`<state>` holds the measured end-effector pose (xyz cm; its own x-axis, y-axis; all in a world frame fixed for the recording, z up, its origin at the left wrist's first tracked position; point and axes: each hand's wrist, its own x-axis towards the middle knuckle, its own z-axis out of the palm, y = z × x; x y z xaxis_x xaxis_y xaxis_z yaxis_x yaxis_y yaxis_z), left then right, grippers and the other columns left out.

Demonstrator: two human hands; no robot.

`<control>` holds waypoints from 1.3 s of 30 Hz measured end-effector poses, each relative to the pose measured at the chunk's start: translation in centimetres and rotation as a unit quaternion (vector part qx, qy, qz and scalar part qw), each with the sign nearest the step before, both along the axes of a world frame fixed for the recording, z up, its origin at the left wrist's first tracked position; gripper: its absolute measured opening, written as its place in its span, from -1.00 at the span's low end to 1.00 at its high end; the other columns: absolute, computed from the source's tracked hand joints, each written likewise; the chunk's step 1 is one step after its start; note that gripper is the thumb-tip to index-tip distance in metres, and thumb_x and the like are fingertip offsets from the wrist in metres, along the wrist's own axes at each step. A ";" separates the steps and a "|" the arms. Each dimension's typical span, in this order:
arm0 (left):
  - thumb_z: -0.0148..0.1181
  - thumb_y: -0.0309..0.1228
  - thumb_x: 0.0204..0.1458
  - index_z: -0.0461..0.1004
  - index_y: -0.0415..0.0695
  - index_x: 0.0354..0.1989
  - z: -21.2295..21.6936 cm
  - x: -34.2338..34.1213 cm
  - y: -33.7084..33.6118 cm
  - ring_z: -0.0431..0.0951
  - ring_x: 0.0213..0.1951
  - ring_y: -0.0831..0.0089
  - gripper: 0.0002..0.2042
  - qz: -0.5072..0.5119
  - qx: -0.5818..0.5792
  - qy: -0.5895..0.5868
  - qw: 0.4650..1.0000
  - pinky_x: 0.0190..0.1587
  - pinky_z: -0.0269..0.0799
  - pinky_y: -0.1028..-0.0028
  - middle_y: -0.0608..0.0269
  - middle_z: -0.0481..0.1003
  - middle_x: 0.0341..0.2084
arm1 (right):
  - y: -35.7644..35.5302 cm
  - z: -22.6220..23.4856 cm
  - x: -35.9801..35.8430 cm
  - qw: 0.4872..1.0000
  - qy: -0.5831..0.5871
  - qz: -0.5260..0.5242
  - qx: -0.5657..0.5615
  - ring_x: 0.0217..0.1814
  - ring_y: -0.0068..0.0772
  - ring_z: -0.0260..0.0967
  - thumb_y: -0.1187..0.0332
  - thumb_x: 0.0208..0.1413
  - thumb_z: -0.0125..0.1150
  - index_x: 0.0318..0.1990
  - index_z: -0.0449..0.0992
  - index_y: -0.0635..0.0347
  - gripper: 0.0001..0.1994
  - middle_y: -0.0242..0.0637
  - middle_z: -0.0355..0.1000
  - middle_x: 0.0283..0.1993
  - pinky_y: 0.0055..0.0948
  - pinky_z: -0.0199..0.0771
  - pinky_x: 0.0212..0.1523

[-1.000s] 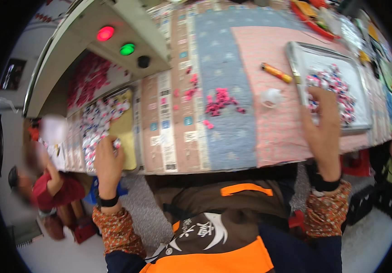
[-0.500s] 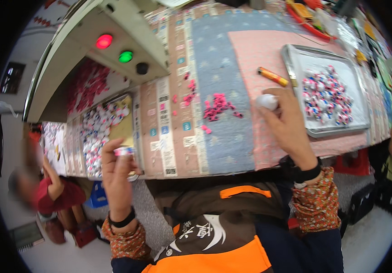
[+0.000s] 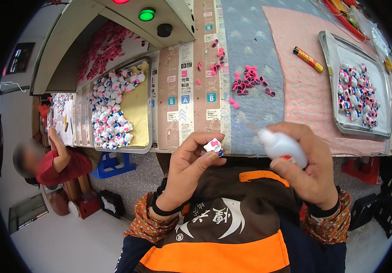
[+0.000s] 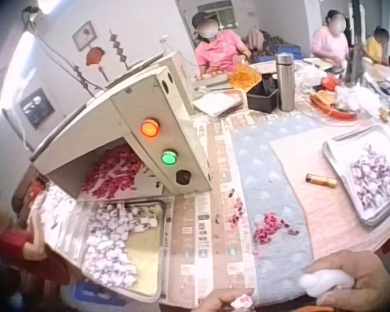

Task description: Assembling small Hello Kitty plastic figures by gluing pink bows and other components onto the white heads.

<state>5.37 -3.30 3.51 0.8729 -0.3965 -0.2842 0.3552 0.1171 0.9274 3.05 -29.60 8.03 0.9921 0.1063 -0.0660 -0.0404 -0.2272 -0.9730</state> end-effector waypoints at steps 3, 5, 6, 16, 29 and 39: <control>0.07 -0.49 0.28 0.35 -0.26 0.19 0.7 -0.5 -0.1 0.55 -0.22 0.56 -0.68 -0.033 -0.008 0.078 0.996 -0.06 0.59 0.46 0.13 0.47 -0.06 | 0.9 -0.3 -1.1 0.995 -0.090 0.007 -0.038 -0.12 -0.43 0.47 0.43 0.01 0.34 0.03 0.45 0.33 -0.60 -0.13 0.49 -0.07 -0.47 0.43 -0.09; 0.07 -0.49 0.28 0.34 -0.26 0.19 0.6 -1.0 -0.1 0.55 -0.22 0.57 -0.67 -0.026 -0.017 0.073 0.997 -0.07 0.60 0.46 0.13 0.47 -0.09 | 0.8 -0.3 -1.7 0.994 -0.102 0.040 -0.001 -0.19 -0.42 0.49 0.48 -0.06 0.38 -0.01 0.45 0.35 -0.58 -0.12 0.50 -0.05 -0.48 0.46 -0.19; 0.06 -0.49 0.29 0.33 -0.25 0.20 0.4 -1.2 -0.2 0.55 -0.22 0.57 -0.67 -0.016 -0.027 0.066 0.997 -0.09 0.60 0.47 0.13 0.47 -0.13 | 1.2 -0.6 -1.7 0.990 -0.137 0.027 -0.007 -0.33 -0.41 0.49 0.51 -0.13 0.40 -0.06 0.48 0.33 -0.60 -0.15 0.53 -0.18 -0.47 0.44 -0.34; 0.15 -0.56 0.22 0.35 -0.19 0.21 0.5 -2.3 0.0 0.53 -0.33 0.68 -0.63 -0.033 -0.006 0.082 0.996 -0.21 0.53 0.66 0.34 0.44 -0.26 | 2.6 -0.1 -1.7 0.965 -0.241 0.053 -0.093 -0.62 -0.29 0.35 0.48 -0.21 0.44 -0.17 0.57 0.28 -0.65 -0.24 0.49 -0.48 -0.39 0.27 -0.60; 0.17 -0.58 0.18 0.28 -0.28 0.26 -0.4 -2.8 0.3 0.58 -0.16 0.52 -0.54 -0.051 -0.062 0.119 0.990 -0.08 0.60 0.51 0.14 0.52 -0.12 | 3.2 0.2 -1.6 0.956 -0.258 0.083 -0.108 -0.68 -0.33 0.31 0.49 -0.19 0.43 -0.21 0.55 0.31 -0.68 -0.28 0.43 -0.57 -0.41 0.23 -0.63; 0.14 -0.59 0.20 0.27 -0.27 0.29 -0.7 -2.9 0.4 0.56 -0.11 0.53 -0.54 -0.066 -0.050 0.111 0.990 -0.05 0.59 0.50 0.16 0.52 -0.10 | 3.3 -0.1 -1.8 0.956 -0.247 0.081 -0.135 -0.66 -0.31 0.30 0.48 -0.21 0.43 -0.24 0.55 0.32 -0.70 -0.27 0.41 -0.57 -0.39 0.24 -0.63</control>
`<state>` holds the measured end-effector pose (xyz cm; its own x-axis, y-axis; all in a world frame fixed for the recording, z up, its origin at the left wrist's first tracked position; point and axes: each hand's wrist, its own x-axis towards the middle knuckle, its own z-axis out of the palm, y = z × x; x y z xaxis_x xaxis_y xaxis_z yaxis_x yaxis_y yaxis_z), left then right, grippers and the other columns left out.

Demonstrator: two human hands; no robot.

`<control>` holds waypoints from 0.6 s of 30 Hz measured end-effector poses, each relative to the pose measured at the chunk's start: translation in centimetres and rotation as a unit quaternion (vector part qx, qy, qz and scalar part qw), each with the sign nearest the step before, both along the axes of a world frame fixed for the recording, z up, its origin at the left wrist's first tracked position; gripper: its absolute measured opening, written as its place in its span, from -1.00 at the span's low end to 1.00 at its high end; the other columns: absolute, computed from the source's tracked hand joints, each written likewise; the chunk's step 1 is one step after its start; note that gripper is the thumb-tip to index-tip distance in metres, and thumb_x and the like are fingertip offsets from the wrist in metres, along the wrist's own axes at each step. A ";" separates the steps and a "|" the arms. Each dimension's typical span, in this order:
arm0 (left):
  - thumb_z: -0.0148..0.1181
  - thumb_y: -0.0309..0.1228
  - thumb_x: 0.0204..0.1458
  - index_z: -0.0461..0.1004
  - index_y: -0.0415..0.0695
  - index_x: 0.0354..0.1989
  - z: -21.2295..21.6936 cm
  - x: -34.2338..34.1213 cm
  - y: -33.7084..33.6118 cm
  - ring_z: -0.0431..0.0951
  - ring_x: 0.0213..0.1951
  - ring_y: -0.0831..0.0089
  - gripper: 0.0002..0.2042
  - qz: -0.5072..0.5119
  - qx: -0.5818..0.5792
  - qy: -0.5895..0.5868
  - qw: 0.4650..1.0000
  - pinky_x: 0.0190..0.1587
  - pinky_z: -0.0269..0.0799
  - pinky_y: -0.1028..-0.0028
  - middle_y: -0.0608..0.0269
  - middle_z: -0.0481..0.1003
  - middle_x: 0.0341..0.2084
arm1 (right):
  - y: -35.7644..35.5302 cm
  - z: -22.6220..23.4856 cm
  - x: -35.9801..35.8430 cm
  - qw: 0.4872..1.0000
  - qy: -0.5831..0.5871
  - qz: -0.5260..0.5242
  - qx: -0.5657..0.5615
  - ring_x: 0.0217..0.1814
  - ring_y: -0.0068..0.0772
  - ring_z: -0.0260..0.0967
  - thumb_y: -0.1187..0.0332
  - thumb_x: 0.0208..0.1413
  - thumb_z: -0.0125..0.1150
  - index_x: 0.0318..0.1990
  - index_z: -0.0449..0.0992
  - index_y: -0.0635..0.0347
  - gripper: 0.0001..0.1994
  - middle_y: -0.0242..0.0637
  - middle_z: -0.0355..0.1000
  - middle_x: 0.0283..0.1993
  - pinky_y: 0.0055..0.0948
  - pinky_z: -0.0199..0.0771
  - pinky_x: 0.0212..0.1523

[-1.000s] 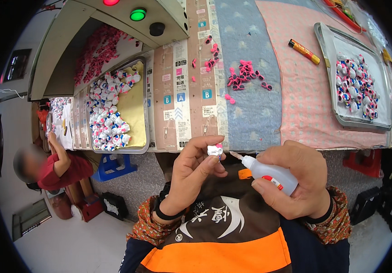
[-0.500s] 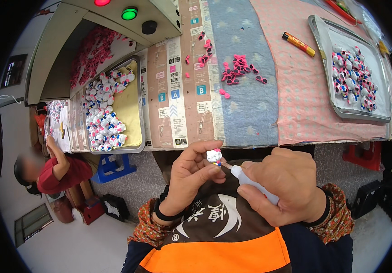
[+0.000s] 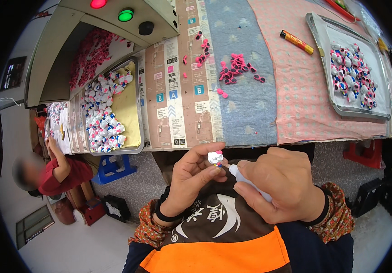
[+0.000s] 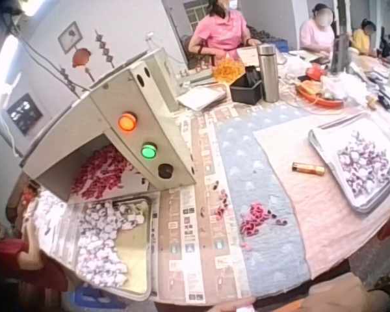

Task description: Assembling small Hello Kitty plastic figures by gluing pink bows and other components onto the white heads.

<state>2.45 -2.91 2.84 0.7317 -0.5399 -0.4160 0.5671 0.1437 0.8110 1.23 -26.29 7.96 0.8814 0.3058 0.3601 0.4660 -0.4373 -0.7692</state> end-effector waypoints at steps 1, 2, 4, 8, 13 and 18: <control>0.14 -0.59 0.20 0.27 -0.27 0.29 0.0 0.0 0.0 0.56 -0.11 0.53 -0.54 0.000 0.001 0.000 1.000 -0.05 0.59 0.50 0.16 0.52 -0.10 | -0.1 0.1 0.0 1.000 0.000 0.000 0.001 -0.66 -0.31 0.30 0.48 -0.21 0.43 -0.24 0.55 0.32 -0.70 -0.27 0.41 -0.57 -0.39 0.24 -0.63; 0.13 -0.58 0.21 0.26 -0.27 0.30 0.0 0.0 0.1 0.57 -0.11 0.53 -0.54 0.002 0.000 0.007 1.000 -0.05 0.59 0.49 0.16 0.52 -0.09 | -0.4 0.2 0.1 1.000 0.004 0.006 -0.002 -0.66 -0.31 0.30 0.48 -0.21 0.44 -0.24 0.56 0.32 -0.70 -0.27 0.41 -0.57 -0.39 0.23 -0.63; 0.11 -0.58 0.22 0.26 -0.26 0.30 0.2 0.1 0.1 0.57 -0.11 0.53 -0.54 0.003 -0.001 0.013 1.000 -0.04 0.59 0.49 0.15 0.51 -0.08 | -0.7 0.3 0.0 1.000 0.006 0.011 -0.005 -0.67 -0.31 0.30 0.48 -0.20 0.44 -0.23 0.56 0.32 -0.69 -0.27 0.41 -0.56 -0.39 0.23 -0.63; 0.09 -0.53 0.25 0.24 -0.23 0.33 0.4 0.3 0.2 0.56 -0.11 0.55 -0.54 0.003 -0.019 0.043 0.999 -0.02 0.57 0.52 0.14 0.51 -0.03 | -0.9 0.2 -0.3 0.999 0.004 -0.011 0.030 -0.66 -0.32 0.30 0.49 -0.19 0.43 -0.20 0.56 0.31 -0.68 -0.27 0.42 -0.55 -0.39 0.23 -0.62; 0.07 -0.52 0.27 0.24 -0.21 0.34 0.4 0.2 0.1 0.55 -0.11 0.56 -0.55 0.008 -0.035 0.060 0.998 0.00 0.55 0.55 0.14 0.51 0.00 | -0.7 -0.3 -0.3 0.999 0.000 -0.011 0.034 -0.66 -0.33 0.31 0.49 -0.18 0.43 -0.20 0.56 0.32 -0.68 -0.26 0.44 -0.53 -0.39 0.23 -0.63; 0.07 -0.49 0.26 0.22 -0.24 0.34 0.1 0.0 0.0 0.57 -0.10 0.51 -0.53 0.002 -0.030 0.068 0.997 -0.03 0.59 0.47 0.10 0.51 0.00 | -0.6 -0.5 -0.3 1.000 -0.002 -0.006 0.023 -0.66 -0.29 0.31 0.47 -0.17 0.43 -0.21 0.55 0.32 -0.69 -0.26 0.44 -0.53 -0.37 0.26 -0.60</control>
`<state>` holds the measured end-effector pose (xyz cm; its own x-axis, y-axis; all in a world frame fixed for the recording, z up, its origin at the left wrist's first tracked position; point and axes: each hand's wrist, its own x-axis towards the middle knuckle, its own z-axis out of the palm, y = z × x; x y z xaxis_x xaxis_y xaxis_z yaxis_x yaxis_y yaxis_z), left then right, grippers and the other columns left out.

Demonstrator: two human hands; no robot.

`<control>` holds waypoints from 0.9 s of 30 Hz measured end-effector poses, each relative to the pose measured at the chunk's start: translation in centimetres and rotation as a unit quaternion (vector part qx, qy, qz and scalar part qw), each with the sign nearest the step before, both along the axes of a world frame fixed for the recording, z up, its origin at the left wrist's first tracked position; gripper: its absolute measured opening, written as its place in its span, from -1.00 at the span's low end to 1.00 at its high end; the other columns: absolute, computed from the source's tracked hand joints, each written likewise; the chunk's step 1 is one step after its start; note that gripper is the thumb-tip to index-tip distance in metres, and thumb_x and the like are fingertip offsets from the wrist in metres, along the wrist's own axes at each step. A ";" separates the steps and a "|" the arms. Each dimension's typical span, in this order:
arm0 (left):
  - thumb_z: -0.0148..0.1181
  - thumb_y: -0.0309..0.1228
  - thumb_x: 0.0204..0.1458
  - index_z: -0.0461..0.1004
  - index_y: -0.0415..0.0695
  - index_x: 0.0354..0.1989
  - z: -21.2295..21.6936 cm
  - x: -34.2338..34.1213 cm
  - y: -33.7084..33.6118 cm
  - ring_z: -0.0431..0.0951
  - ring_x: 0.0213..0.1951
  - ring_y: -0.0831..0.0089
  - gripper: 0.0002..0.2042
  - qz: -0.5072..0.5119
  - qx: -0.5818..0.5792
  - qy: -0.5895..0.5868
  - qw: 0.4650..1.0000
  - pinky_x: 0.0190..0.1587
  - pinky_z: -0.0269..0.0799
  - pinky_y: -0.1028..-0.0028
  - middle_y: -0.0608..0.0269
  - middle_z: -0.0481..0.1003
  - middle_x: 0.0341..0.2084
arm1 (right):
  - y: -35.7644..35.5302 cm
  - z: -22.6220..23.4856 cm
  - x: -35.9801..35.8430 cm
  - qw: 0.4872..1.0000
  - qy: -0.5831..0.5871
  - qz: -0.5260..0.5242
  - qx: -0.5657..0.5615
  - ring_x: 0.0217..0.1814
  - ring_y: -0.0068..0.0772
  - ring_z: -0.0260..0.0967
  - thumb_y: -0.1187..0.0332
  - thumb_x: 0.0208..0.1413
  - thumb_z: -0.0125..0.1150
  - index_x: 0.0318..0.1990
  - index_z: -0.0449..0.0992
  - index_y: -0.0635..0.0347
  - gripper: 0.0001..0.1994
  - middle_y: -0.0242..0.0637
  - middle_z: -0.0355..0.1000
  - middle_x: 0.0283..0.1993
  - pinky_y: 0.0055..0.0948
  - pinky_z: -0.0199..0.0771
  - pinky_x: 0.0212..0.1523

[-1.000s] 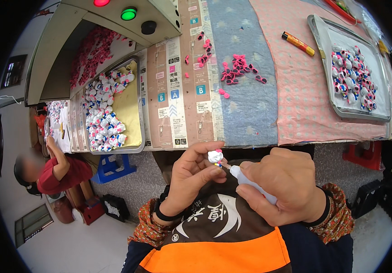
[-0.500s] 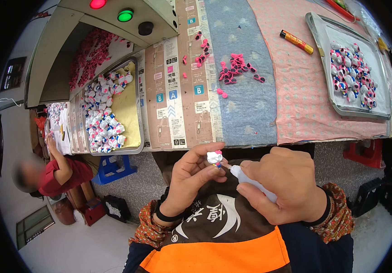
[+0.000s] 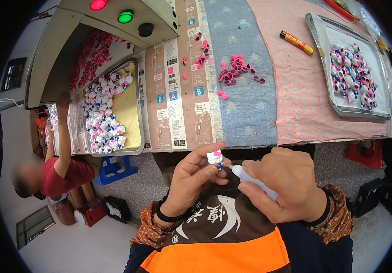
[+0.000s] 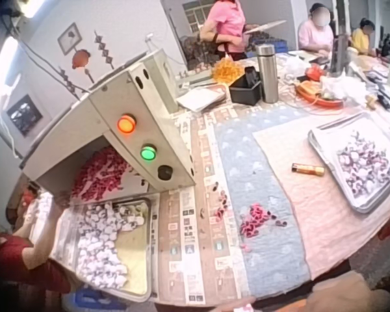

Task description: Assembling small Hello Kitty plastic figures by gluing pink bows and other components onto the white heads.

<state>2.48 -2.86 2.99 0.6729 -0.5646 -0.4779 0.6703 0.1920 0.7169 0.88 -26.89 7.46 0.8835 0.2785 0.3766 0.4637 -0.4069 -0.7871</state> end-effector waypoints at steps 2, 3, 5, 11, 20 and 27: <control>0.07 -0.49 0.26 0.22 -0.24 0.34 0.0 0.0 -0.1 0.57 -0.11 0.51 -0.53 -0.001 0.001 0.002 1.000 -0.03 0.59 0.47 0.10 0.51 0.00 | 0.1 -0.1 -0.1 1.000 0.011 -0.001 -0.006 -0.64 -0.26 0.32 0.46 -0.18 0.44 -0.22 0.55 0.32 -0.69 -0.26 0.44 -0.52 -0.37 0.27 -0.59; 0.07 -0.49 0.26 0.22 -0.24 0.34 0.1 0.0 -0.1 0.57 -0.11 0.51 -0.53 0.001 0.003 0.004 1.000 -0.03 0.59 0.47 0.11 0.51 -0.01 | 0.1 -0.1 -0.1 1.000 0.021 0.001 -0.012 -0.63 -0.24 0.33 0.46 -0.19 0.44 -0.23 0.56 0.31 -0.70 -0.26 0.44 -0.51 -0.38 0.29 -0.58; 0.06 -0.48 0.28 0.22 -0.22 0.35 0.0 0.1 0.1 0.57 -0.11 0.54 -0.54 0.000 -0.004 0.012 1.000 -0.02 0.58 0.50 0.11 0.51 0.00 | -0.2 0.1 0.1 1.000 0.021 -0.001 -0.017 -0.60 -0.28 0.35 0.46 -0.15 0.43 -0.22 0.55 0.31 -0.71 -0.24 0.46 -0.47 -0.40 0.31 -0.56; 0.05 -0.46 0.29 0.21 -0.21 0.35 0.0 0.1 0.2 0.56 -0.14 0.52 -0.54 0.016 -0.037 0.060 0.997 -0.04 0.60 0.47 0.12 0.51 -0.03 | -2.2 0.1 0.1 0.965 0.170 -0.144 0.140 -0.35 -0.49 0.44 0.42 0.05 0.35 -0.01 0.46 0.32 -0.64 -0.27 0.50 -0.23 -0.53 0.41 -0.37; 0.04 -0.46 0.29 0.19 -0.20 0.36 -0.1 0.1 0.0 0.55 -0.12 0.49 -0.53 0.030 -0.042 0.065 0.997 -0.05 0.61 0.44 0.14 0.48 -0.03 | -4.9 -2.4 6.8 0.928 0.178 -0.195 0.265 -0.03 -0.54 0.42 0.54 0.12 0.18 0.12 0.36 0.26 -0.61 -0.28 0.46 -0.03 -0.50 0.39 0.06; 0.04 -0.44 0.30 0.21 -0.16 0.35 -0.1 0.1 0.3 0.55 -0.11 0.49 -0.55 0.026 -0.014 0.044 0.999 -0.03 0.57 0.45 0.15 0.47 -0.01 | -6.2 -4.3 9.2 0.962 0.155 -0.223 0.023 0.03 -0.45 0.42 0.55 0.07 0.17 0.09 0.39 0.28 -0.62 -0.25 0.45 0.03 -0.45 0.38 0.09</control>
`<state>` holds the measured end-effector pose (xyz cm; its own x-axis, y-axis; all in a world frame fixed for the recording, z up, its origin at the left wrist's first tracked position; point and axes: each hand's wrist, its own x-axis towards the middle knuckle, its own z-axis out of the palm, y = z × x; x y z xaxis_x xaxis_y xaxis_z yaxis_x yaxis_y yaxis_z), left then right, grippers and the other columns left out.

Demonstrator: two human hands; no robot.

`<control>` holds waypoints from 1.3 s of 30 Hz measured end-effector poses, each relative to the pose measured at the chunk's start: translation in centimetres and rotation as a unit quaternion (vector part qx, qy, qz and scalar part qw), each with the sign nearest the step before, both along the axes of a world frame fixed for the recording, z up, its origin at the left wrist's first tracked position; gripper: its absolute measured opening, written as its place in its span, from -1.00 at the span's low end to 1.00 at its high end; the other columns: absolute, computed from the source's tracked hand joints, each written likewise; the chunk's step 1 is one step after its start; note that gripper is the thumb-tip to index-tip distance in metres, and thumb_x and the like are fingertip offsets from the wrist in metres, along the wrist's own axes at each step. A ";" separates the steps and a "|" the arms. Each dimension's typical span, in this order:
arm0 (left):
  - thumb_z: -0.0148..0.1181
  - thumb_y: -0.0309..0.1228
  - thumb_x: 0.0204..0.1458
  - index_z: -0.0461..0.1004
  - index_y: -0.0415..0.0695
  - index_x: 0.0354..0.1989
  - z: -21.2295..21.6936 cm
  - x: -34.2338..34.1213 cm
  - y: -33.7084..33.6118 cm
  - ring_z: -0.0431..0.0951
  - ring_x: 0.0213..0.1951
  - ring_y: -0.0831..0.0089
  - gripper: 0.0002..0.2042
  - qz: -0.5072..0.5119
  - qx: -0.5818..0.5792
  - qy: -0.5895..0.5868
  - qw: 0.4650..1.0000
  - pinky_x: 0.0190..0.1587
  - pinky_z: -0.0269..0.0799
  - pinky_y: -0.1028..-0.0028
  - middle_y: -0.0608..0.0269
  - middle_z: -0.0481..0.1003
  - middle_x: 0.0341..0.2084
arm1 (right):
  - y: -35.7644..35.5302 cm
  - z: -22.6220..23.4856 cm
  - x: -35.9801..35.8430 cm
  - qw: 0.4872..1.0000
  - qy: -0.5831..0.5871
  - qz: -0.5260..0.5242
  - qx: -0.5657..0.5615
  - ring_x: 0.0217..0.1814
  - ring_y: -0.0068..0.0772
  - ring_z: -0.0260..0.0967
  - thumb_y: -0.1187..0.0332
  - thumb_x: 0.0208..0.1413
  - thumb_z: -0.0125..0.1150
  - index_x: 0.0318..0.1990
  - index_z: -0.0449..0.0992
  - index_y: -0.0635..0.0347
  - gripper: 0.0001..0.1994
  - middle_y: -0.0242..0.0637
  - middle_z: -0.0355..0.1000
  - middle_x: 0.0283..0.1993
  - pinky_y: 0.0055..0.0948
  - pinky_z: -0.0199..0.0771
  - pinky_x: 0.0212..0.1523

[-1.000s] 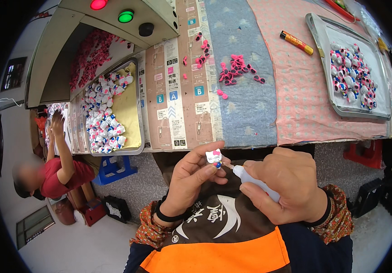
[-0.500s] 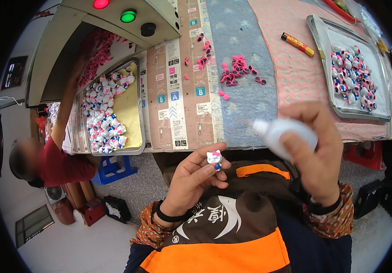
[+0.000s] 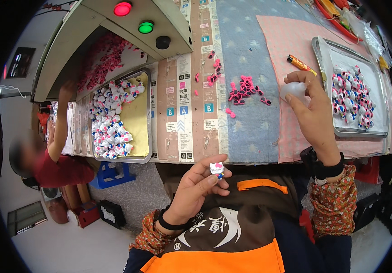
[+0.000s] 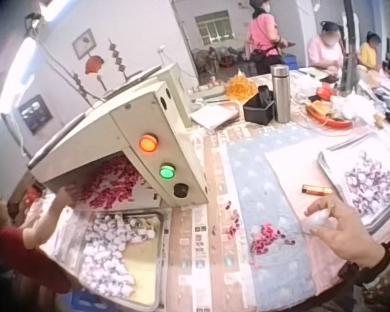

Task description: Assembling small Hello Kitty plastic figures by gluing pink bows and other components onto the white heads.

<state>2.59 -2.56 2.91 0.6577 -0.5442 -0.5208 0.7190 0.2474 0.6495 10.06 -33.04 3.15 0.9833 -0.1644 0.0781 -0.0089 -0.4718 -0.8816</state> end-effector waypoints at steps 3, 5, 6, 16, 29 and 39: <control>0.05 -0.44 0.29 0.21 -0.16 0.35 -0.2 0.0 0.4 0.55 -0.11 0.50 -0.55 0.009 0.003 -0.013 1.000 -0.03 0.57 0.45 0.14 0.47 -0.01 | 1.3 1.0 -0.4 1.000 -0.001 -0.025 0.006 0.05 -0.36 0.43 0.55 0.07 0.19 0.15 0.37 0.27 -0.56 -0.24 0.45 0.05 -0.39 0.35 0.12; 0.06 -0.43 0.29 0.21 -0.16 0.35 -0.3 0.0 0.7 0.55 -0.12 0.50 -0.54 0.018 0.009 -0.024 0.999 -0.03 0.56 0.46 0.12 0.47 -0.01 | 2.2 2.0 -1.0 0.941 -0.212 -0.130 -0.231 0.05 -0.28 0.44 0.57 0.04 0.25 0.21 0.34 0.24 -0.48 -0.25 0.45 0.04 -0.31 0.34 0.13; 0.07 -0.43 0.28 0.21 -0.16 0.34 -0.3 0.1 0.7 0.55 -0.12 0.50 -0.55 0.020 0.015 -0.046 0.999 -0.02 0.56 0.45 0.11 0.47 -0.01 | 2.7 2.7 -1.5 0.919 -0.269 -0.145 -0.248 0.09 -0.24 0.40 0.60 -0.01 0.30 0.12 0.41 0.23 -0.52 -0.26 0.45 0.05 -0.26 0.33 0.11; 0.08 -0.46 0.27 0.24 -0.17 0.22 -0.1 0.8 0.6 0.55 -0.13 0.51 -0.63 0.035 -0.002 -0.083 0.996 -0.03 0.56 0.43 0.08 0.47 -0.03 | 10.3 1.4 0.3 0.957 -0.093 0.164 -0.220 -0.14 0.02 0.30 0.58 -0.08 0.23 -0.18 0.44 0.25 -0.75 -0.11 0.30 -0.29 -0.11 0.34 -0.14; 0.07 -0.46 0.27 0.24 -0.19 0.23 -0.7 0.4 1.5 0.56 -0.15 0.52 -0.63 0.063 -0.002 -0.072 0.995 -0.04 0.57 0.43 0.08 0.48 -0.04 | 8.6 2.2 -0.2 0.951 0.214 0.138 0.178 -0.34 -0.51 0.40 0.50 0.20 0.10 -0.08 0.48 0.34 -0.83 -0.36 0.41 -0.30 -0.50 0.46 -0.25; 0.06 -0.46 0.28 0.26 -0.20 0.24 -0.3 0.5 0.7 0.56 -0.17 0.55 -0.63 0.070 -0.007 -0.050 0.996 -0.07 0.59 0.45 0.10 0.50 -0.06 | 8.2 1.6 -3.4 0.878 0.268 0.159 0.364 -0.34 -0.68 0.38 0.48 0.25 0.09 -0.06 0.49 0.32 -0.83 -0.44 0.40 -0.30 -0.60 0.49 -0.28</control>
